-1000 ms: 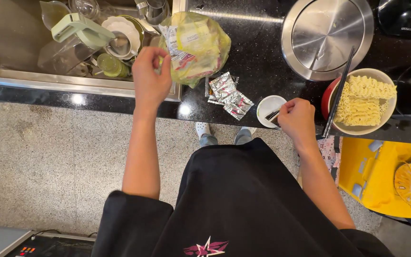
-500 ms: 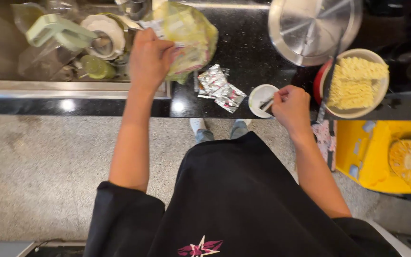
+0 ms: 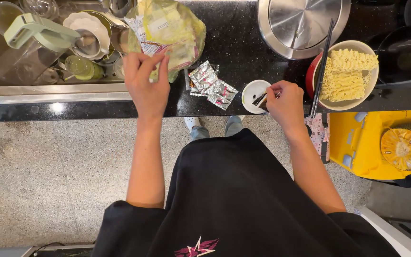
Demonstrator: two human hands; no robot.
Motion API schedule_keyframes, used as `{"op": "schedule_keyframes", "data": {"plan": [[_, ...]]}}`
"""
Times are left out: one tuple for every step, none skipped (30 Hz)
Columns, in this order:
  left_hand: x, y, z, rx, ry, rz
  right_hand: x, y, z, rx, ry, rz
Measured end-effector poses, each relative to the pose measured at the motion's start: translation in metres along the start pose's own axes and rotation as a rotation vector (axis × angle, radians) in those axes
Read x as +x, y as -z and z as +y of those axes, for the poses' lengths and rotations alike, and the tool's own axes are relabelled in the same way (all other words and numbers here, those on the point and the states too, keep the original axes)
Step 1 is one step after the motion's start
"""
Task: The person sets a kitchen timer on a shelf, pours hot water from an electric kettle over a bowl of instant noodles, then tears open sauce and seasoning packets and squeezes their contents into a small dish on the counter. The noodles remain steeping in the bowl at the end of the clip.
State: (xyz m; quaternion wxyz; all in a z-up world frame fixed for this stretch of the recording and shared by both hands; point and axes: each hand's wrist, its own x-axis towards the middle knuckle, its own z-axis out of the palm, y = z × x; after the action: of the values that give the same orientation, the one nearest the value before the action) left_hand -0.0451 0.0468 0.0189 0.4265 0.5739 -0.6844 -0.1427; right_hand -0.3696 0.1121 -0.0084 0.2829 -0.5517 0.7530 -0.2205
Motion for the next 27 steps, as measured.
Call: {"op": "schedule_keyframes", "data": {"plan": [[-0.006, -0.002, 0.006, 0.005, -0.006, 0.038, 0.0, 0.0, 0.0, -0.004, 0.002, 0.001], [-0.012, -0.005, 0.013, 0.01, -0.012, 0.075, -0.001, 0.001, 0.001, -0.007, 0.003, 0.003], [-0.025, -0.013, 0.016, 0.009, -0.011, 0.073, 0.0, 0.001, 0.0, -0.008, 0.001, 0.003], [-0.038, -0.022, 0.019, -0.042, 0.03, 0.032, 0.0, 0.002, 0.0, -0.002, -0.014, -0.006], [-0.05, -0.031, 0.022, -0.095, 0.071, -0.009, 0.001, 0.003, -0.001, 0.003, -0.029, -0.014], [-0.059, -0.039, 0.034, -0.097, 0.071, -0.01, 0.001, 0.003, -0.001, 0.001, -0.03, -0.013], [-0.068, -0.048, 0.045, -0.149, -0.058, -0.094, 0.002, 0.003, -0.001, 0.012, -0.039, -0.021], [-0.076, -0.057, 0.056, -0.201, -0.187, -0.177, 0.003, 0.003, -0.001, 0.022, -0.048, -0.029], [-0.082, -0.065, 0.066, -0.202, -0.182, -0.178, 0.003, 0.002, 0.002, 0.019, -0.05, -0.032], [-0.089, -0.074, 0.076, -0.2, -0.229, -0.263, 0.003, 0.001, 0.005, 0.022, -0.026, -0.03], [-0.095, -0.082, 0.086, -0.197, -0.276, -0.35, 0.003, -0.002, 0.008, 0.026, -0.004, -0.029], [-0.098, -0.091, 0.087, -0.198, -0.271, -0.352, 0.001, -0.002, 0.007, 0.025, -0.007, -0.034], [-0.1, -0.101, 0.089, -0.187, -0.294, -0.355, 0.001, -0.001, 0.006, 0.031, -0.03, -0.031], [-0.102, -0.111, 0.092, -0.176, -0.316, -0.357, 0.0, 0.0, 0.005, 0.037, -0.052, -0.028], [-0.102, -0.114, 0.092, -0.176, -0.317, -0.357, 0.0, -0.001, 0.005, 0.037, -0.052, -0.028], [-0.101, -0.117, 0.093, -0.179, -0.325, -0.338, 0.001, -0.001, 0.006, 0.02, -0.042, -0.023], [-0.102, -0.121, 0.096, -0.187, -0.333, -0.322, 0.0, 0.001, 0.008, 0.002, -0.037, -0.017], [-0.101, -0.121, 0.096, -0.19, -0.333, -0.324, 0.0, 0.002, 0.01, -0.001, -0.04, -0.015], [-0.1, -0.12, 0.096, -0.193, -0.322, -0.32, -0.001, 0.002, 0.011, 0.017, -0.047, -0.016], [-0.1, -0.119, 0.096, -0.196, -0.31, -0.315, -0.002, 0.002, 0.012, 0.035, -0.054, -0.017], [-0.1, -0.121, 0.096, -0.196, -0.311, -0.317, -0.002, 0.002, 0.012, 0.036, -0.056, -0.016], [-0.1, -0.122, 0.096, -0.178, -0.311, -0.309, -0.002, 0.003, 0.012, 0.048, -0.066, -0.014], [-0.099, -0.123, 0.096, -0.159, -0.312, -0.3, -0.002, 0.003, 0.011, 0.062, -0.075, -0.01], [-0.097, -0.123, 0.096, -0.158, -0.314, -0.301, -0.001, 0.002, 0.012, 0.064, -0.075, -0.008], [-0.094, -0.124, 0.097, -0.162, -0.313, -0.302, 0.0, 0.002, 0.013, 0.07, -0.071, 0.004], [-0.092, -0.125, 0.097, -0.166, -0.313, -0.303, 0.0, 0.002, 0.015, 0.076, -0.067, 0.016], [-0.09, -0.127, 0.097, -0.165, -0.313, -0.306, 0.0, 0.002, 0.016, 0.078, -0.07, 0.016]]}}
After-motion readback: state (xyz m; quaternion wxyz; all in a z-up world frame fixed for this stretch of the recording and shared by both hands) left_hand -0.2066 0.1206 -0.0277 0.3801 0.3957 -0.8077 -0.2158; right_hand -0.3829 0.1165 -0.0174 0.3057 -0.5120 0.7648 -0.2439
